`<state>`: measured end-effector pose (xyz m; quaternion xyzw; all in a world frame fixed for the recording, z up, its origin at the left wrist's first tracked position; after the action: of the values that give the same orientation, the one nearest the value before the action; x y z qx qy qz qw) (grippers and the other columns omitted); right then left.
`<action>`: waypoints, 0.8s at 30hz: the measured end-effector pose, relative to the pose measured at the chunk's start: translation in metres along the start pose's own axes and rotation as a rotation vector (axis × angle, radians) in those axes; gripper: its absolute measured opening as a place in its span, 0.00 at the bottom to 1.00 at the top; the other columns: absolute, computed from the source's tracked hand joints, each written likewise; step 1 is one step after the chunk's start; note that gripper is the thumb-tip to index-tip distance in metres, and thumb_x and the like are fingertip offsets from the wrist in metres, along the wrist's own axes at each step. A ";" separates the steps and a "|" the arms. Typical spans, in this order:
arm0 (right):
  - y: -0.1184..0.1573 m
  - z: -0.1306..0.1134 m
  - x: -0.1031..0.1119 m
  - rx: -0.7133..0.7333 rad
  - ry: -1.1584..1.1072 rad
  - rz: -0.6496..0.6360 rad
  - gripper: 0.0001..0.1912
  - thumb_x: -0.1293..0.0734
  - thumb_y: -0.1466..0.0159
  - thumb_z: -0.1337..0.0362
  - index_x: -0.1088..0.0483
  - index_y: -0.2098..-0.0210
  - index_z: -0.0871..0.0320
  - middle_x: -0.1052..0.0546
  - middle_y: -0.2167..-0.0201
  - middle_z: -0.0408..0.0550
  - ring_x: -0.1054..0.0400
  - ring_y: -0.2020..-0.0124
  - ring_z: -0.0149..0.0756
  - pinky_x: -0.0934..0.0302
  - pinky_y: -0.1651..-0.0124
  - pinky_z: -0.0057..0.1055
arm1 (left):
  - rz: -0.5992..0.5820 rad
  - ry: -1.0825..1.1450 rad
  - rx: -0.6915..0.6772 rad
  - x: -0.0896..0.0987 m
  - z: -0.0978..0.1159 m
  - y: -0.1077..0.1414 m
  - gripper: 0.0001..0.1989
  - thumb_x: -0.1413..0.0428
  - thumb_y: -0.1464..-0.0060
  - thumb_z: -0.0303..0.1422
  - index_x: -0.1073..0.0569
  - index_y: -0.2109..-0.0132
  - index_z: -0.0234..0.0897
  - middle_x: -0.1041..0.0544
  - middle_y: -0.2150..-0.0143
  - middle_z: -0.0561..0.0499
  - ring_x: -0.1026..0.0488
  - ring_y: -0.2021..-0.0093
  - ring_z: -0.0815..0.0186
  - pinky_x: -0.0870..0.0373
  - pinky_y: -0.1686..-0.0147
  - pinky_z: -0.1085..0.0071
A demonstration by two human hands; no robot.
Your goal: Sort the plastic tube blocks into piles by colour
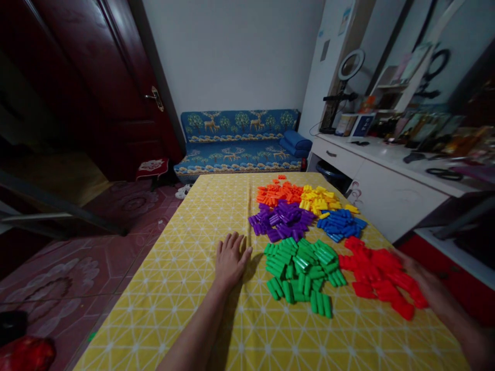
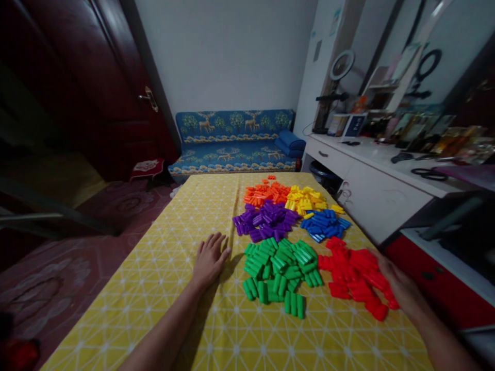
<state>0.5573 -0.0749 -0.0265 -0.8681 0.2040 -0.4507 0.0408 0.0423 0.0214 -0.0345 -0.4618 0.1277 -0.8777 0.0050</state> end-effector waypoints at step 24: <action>0.024 -0.343 -0.190 0.007 -0.835 -0.347 0.29 0.45 0.32 0.45 0.36 0.39 0.53 0.32 0.38 0.50 0.38 0.38 0.41 0.39 0.39 0.41 | 0.128 0.740 -0.188 0.022 0.022 -0.001 0.40 0.35 0.53 0.44 0.38 0.35 0.43 0.37 0.34 0.42 0.43 0.32 0.51 0.46 0.34 0.54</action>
<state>0.1784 0.0162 0.0250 -0.9968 0.0202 -0.0626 0.0464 0.0480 0.0144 -0.0043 -0.1034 0.2295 -0.9674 -0.0292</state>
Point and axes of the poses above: each hand's wrist, its own y-axis away from the middle knuckle, its own x-axis out of the back of the hand, z = x × y, the point moved 4 cm from there along -y, towards the middle knuckle
